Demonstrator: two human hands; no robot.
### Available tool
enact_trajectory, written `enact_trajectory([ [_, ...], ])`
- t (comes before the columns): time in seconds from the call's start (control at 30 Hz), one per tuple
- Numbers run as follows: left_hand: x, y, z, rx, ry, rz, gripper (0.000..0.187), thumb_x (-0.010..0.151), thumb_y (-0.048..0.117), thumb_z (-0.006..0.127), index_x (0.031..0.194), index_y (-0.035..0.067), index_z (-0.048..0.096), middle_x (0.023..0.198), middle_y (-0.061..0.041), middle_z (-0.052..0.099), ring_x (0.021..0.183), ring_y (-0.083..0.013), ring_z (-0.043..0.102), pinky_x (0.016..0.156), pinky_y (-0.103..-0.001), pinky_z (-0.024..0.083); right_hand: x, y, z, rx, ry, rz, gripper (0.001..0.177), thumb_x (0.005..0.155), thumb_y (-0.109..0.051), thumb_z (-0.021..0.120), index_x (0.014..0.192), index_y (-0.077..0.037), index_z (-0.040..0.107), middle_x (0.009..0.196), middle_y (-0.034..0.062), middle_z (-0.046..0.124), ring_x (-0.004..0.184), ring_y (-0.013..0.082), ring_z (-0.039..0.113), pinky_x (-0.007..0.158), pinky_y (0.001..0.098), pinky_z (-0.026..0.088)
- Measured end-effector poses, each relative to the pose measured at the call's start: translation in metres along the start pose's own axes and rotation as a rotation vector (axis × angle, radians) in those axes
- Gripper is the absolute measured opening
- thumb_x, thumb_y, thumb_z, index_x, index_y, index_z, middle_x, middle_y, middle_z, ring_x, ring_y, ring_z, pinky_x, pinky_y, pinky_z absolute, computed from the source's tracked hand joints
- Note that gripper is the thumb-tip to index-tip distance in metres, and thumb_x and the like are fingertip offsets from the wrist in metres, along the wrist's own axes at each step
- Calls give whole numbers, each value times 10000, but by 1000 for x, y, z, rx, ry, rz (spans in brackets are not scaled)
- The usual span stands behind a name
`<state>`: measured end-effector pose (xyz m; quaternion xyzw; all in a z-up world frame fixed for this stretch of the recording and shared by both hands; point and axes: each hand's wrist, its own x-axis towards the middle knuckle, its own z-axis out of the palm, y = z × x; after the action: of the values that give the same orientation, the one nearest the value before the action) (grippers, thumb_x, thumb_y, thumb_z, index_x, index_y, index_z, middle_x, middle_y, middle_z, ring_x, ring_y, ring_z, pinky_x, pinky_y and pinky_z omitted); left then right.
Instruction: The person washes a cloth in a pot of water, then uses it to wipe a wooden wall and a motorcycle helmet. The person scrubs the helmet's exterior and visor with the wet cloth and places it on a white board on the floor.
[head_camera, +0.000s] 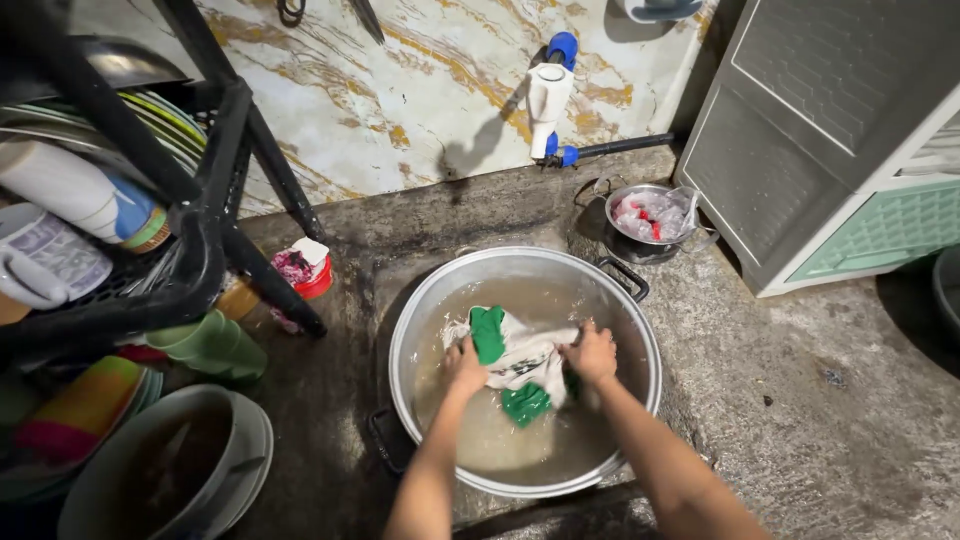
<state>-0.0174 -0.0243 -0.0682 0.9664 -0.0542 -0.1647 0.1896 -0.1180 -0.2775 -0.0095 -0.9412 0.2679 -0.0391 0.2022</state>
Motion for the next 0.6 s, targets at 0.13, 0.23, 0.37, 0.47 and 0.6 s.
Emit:
enact_trajectory([
  [0.13, 11, 24, 26, -1499, -356, 181, 860, 883, 442, 703, 1609, 178, 326, 1479, -133, 511, 1364, -309, 471, 1130, -486, 381, -63, -89, -19, 211, 200, -402, 379, 708, -202, 804, 1064, -119, 706, 1166, 230, 608, 1108, 413, 591, 976, 483, 477],
  [0.23, -5, 27, 28, -1974, -545, 260, 876, 876, 435, 702, 1621, 233, 287, 1387, -124, 505, 1307, -299, 468, 1134, -480, 374, -124, -143, -34, 774, 85, -564, 375, 821, -217, 732, 1120, -24, 613, 1028, 187, 664, 1004, 351, 645, 918, 437, 486],
  [0.37, -29, 38, 29, -2392, -559, 467, 873, 793, 551, 687, 1478, 95, 395, 1315, -157, 581, 1213, -291, 592, 1069, -452, 489, -131, -167, -20, 747, -115, -427, 371, 910, -296, 755, 713, -1, 646, 704, 158, 683, 706, 303, 689, 751, 396, 546],
  [0.47, -20, 60, 29, -2041, -478, -71, 695, 792, 500, 656, 1345, 88, 575, 1192, -138, 672, 1017, -278, 664, 852, -509, 528, -56, -124, -8, 638, 132, -634, 164, 682, -160, 705, 776, -54, 787, 748, 167, 725, 648, 329, 688, 623, 432, 551],
  [0.6, 8, 67, 13, -1626, -407, -304, 627, 901, 552, 723, 1223, 16, 691, 1130, -168, 722, 976, -291, 678, 870, -486, 545, 2, -58, 0, 247, 122, -70, 330, 932, -365, 653, 1006, -55, 741, 872, 237, 734, 878, 398, 728, 820, 475, 568],
])
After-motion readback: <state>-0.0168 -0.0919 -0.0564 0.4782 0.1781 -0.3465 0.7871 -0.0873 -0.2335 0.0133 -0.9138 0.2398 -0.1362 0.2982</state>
